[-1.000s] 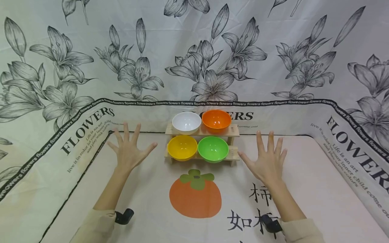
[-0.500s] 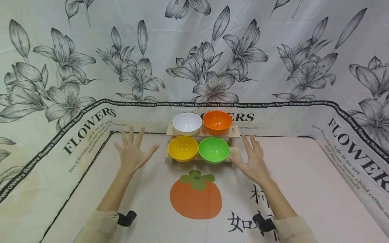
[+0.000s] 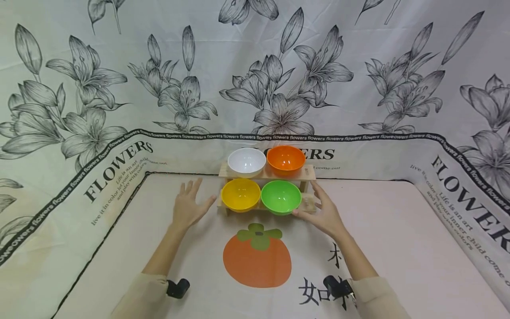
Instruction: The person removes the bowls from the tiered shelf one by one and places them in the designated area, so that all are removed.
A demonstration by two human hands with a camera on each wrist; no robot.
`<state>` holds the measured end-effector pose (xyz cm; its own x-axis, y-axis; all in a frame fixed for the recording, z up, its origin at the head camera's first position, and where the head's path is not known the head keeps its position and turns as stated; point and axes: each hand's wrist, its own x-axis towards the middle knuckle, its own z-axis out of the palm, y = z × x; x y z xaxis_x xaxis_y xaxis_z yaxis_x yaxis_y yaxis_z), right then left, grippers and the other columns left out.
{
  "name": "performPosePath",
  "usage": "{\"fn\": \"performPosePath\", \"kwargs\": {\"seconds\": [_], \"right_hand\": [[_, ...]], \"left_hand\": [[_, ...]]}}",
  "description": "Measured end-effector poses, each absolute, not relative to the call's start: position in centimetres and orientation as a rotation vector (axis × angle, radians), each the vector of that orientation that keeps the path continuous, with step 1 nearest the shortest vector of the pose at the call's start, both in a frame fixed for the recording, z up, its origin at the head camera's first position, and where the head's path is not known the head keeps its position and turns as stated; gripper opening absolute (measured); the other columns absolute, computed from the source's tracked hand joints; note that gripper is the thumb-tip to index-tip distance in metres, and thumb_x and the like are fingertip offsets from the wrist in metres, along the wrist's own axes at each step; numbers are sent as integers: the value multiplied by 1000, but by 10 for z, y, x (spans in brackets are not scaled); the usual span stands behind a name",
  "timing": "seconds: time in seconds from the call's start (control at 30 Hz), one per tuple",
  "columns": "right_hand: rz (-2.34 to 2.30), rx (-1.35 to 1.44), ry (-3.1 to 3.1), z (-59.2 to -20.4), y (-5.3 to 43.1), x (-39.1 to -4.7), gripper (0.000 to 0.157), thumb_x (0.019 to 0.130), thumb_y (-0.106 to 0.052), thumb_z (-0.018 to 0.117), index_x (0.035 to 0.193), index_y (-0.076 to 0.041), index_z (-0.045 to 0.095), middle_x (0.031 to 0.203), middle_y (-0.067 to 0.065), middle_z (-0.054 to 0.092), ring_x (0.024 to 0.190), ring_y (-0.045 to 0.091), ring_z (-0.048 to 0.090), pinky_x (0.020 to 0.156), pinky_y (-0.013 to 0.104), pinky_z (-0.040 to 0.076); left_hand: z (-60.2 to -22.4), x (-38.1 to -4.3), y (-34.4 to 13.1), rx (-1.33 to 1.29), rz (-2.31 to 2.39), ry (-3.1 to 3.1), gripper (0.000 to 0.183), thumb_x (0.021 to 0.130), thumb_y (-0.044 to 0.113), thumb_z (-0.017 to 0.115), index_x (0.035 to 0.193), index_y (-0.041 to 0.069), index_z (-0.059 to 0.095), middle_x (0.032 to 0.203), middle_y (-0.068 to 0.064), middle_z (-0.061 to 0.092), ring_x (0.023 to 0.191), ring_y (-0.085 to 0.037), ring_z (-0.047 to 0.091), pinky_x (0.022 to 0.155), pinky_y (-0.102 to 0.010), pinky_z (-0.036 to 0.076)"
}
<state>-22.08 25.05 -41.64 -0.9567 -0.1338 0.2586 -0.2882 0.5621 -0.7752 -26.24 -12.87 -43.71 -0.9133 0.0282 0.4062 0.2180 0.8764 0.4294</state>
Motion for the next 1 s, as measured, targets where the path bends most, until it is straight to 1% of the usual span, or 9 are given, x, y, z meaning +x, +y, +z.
{"fn": "performPosePath", "kwargs": {"seconds": [0.2,0.3,0.4,0.5,0.6,0.67,0.83,0.87,1.0], "right_hand": [[1505,381,-2569,-426,246,-227,97,75,-12,78,150,-5,17,152,23,22,132,48,30,102,64,37],[1567,412,-2541,-431,243,-230,95,76,-11,78,150,-5,18,150,25,25,130,48,33,101,63,38],[1643,438,-2513,-436,241,-233,95,77,-11,77,149,-3,16,148,27,25,129,47,36,102,58,41],[1669,460,-2494,-445,241,-237,95,78,-13,77,149,-2,15,149,27,24,127,45,40,102,45,46],[1675,494,-2458,-463,245,-247,98,76,-18,79,150,-8,16,151,21,26,125,39,44,97,27,50],[1689,496,-2447,-465,244,-248,98,76,-17,80,151,-10,17,151,17,27,124,32,47,95,17,48],[1750,505,-2432,-445,230,-236,95,75,-7,78,150,-8,18,150,18,27,122,33,46,93,16,48],[1747,511,-2426,-444,229,-235,94,75,-7,78,150,-7,19,149,19,28,121,37,46,93,17,49],[1748,517,-2415,-446,227,-236,91,75,-7,78,148,-9,24,146,18,34,120,34,48,93,20,50]], "left_hand": [[-456,-268,-120,-336,-958,-2589,66,86,41,63,140,8,44,138,-23,46,128,-43,42,102,-60,40],[-463,-271,-116,-402,-1041,-2539,62,86,35,64,137,4,47,131,-21,54,116,-40,54,97,-54,48],[-469,-275,-114,-449,-1114,-2486,57,86,27,66,133,-1,50,124,-23,59,104,-39,62,90,-50,53],[-475,-279,-112,-479,-1203,-2465,52,85,21,66,130,-2,52,122,-25,59,99,-40,64,86,-49,56],[-482,-282,-109,-495,-1280,-2436,49,85,18,66,128,-3,54,121,-25,60,97,-39,65,83,-46,58],[-486,-283,-107,-494,-1318,-2421,48,85,16,67,126,-4,55,119,-25,61,98,-38,65,82,-45,58],[-492,-281,-102,-434,-1513,-2401,50,85,16,70,126,-7,54,124,-24,58,108,-36,61,89,-41,56],[-493,-281,-102,-411,-1574,-2390,51,85,15,71,127,-7,53,126,-25,56,110,-36,59,90,-40,55],[-497,-281,-104,-329,-1769,-2348,52,84,9,70,129,-7,51,129,-26,54,113,-38,57,93,-36,53]]}}
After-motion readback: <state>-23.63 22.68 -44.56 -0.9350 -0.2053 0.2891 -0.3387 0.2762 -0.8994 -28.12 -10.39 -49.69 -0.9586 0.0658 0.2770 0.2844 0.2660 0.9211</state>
